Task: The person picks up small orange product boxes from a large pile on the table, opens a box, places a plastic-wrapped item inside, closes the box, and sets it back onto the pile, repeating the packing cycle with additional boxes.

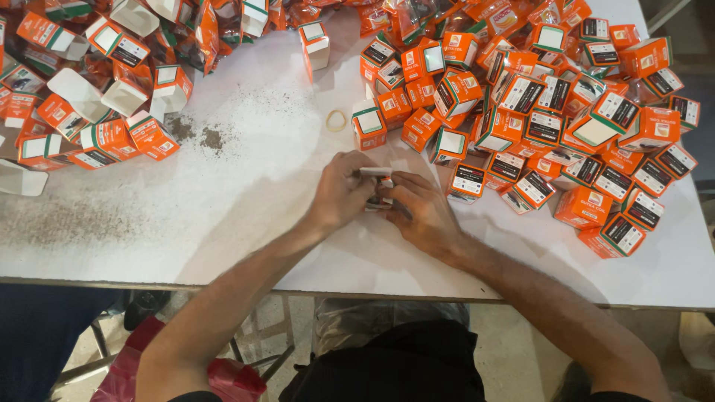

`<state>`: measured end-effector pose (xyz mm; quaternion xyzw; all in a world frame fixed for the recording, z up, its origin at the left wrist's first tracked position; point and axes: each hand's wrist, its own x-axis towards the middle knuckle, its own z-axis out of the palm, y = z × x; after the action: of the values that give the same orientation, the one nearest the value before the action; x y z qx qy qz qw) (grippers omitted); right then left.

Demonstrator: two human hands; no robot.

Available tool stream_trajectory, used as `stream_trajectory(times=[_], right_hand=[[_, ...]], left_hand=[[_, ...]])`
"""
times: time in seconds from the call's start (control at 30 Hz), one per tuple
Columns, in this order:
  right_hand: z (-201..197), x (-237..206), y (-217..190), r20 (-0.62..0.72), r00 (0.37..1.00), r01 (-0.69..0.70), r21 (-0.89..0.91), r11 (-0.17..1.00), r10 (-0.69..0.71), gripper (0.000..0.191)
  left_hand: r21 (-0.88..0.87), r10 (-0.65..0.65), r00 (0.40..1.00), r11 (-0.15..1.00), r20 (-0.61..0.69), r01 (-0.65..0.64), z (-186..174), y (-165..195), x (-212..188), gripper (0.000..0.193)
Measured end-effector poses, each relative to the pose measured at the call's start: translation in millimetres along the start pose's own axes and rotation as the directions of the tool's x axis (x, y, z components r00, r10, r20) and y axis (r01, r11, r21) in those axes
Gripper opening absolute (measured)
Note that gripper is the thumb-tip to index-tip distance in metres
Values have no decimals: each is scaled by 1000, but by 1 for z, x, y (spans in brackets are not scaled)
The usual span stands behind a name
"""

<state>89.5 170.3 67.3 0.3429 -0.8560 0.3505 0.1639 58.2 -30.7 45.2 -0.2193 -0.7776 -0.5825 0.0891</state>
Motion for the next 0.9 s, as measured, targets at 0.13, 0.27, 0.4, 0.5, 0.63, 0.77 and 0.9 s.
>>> stream_trajectory(times=[0.13, 0.27, 0.4, 0.5, 0.63, 0.77, 0.9], right_hand=[[-2, -3, -4, 43, 985, -172, 88, 981, 168, 45], [3, -6, 4, 42, 952, -306, 75, 949, 304, 59], [7, -6, 10, 28, 955, -298, 94, 950, 297, 59], [4, -4, 5, 52, 955, -296, 116, 948, 292, 57], [-4, 4, -7, 27, 986, -167, 155, 974, 164, 59], [-8, 10, -14, 47, 990, -135, 112, 985, 130, 51], [-7, 13, -9, 97, 995, 30, -22, 999, -28, 44]], left_hand=[[52, 159, 986, 985, 56, -162, -5, 17, -17, 30], [195, 392, 891, 878, 229, -436, -22, 27, -18, 33], [238, 409, 883, 856, 230, -458, -25, 28, -14, 34], [131, 244, 952, 954, 186, -270, -22, 24, -15, 28], [-250, 75, 985, 968, 158, -34, -24, 15, -15, 27], [-306, -142, 969, 931, 203, 200, -24, 7, -16, 34], [-426, -144, 961, 874, 235, 235, -22, 6, -14, 35]])
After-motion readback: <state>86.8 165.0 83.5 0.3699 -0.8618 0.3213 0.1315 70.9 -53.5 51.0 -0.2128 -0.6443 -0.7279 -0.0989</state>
